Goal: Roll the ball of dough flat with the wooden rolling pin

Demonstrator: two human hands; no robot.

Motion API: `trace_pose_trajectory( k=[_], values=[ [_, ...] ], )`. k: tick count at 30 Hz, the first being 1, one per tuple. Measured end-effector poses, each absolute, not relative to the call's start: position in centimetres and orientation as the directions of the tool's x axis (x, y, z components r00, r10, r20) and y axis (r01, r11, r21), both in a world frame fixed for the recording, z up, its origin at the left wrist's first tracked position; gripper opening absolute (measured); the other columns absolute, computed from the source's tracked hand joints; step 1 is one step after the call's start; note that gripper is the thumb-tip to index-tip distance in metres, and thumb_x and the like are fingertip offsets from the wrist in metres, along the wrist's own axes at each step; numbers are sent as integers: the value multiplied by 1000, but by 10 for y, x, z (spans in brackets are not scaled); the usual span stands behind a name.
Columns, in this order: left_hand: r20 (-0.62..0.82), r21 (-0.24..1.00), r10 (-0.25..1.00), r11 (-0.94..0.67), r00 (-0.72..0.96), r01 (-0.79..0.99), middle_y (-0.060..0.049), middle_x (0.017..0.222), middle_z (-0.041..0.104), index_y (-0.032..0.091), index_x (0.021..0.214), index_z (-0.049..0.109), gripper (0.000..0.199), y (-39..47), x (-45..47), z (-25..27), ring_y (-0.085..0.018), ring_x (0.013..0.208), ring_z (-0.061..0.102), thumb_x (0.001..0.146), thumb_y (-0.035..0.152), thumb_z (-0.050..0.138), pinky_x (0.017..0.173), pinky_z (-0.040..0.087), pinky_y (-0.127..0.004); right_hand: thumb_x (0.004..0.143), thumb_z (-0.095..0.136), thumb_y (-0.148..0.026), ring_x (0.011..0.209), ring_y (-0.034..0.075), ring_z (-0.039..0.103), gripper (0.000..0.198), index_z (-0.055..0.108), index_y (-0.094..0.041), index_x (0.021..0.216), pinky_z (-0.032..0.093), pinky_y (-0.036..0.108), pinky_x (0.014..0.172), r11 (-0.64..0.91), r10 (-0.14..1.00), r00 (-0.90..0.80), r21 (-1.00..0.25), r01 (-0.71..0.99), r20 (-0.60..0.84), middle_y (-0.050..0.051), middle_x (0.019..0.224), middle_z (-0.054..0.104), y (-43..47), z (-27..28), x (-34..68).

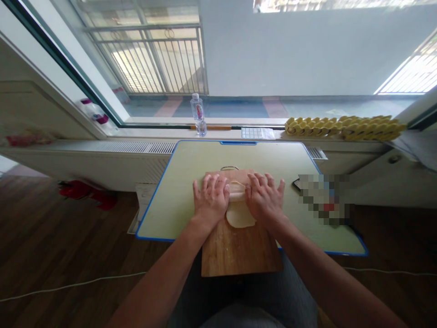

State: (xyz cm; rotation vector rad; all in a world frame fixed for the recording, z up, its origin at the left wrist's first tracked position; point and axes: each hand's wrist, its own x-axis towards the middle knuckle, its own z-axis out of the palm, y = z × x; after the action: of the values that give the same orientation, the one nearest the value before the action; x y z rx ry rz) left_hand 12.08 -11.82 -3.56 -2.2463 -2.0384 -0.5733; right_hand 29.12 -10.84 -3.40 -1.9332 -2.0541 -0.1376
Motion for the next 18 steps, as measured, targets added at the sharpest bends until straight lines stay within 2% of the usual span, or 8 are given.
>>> trace_pose_trajectory(
  k=[6,13,18],
  values=[
    [292,233,956,-88,17,969,-7,148,65,32,135,68,39,-100,123,-34,-31,142,52,107,39,41,124,27,-67,107,34,-37,141,33,47,48,59,-25,147,25,61,121,93,968,-52,-159,983,245,9,152,61,-85,-33,290],
    [239,259,971,-93,29,961,-7,148,65,30,134,67,37,-66,117,-27,-31,138,54,106,38,44,119,36,-64,106,36,-43,140,30,48,52,55,-24,150,36,52,116,122,986,-90,-242,962,139,9,155,58,-50,-25,292],
    [284,255,958,-110,35,961,-7,145,67,29,131,68,36,-71,118,-27,-30,136,55,106,37,43,119,35,-63,106,36,-45,140,32,47,52,57,-25,149,33,57,118,122,983,-85,-228,966,165,9,153,60,-56,-25,290]
  ],
)
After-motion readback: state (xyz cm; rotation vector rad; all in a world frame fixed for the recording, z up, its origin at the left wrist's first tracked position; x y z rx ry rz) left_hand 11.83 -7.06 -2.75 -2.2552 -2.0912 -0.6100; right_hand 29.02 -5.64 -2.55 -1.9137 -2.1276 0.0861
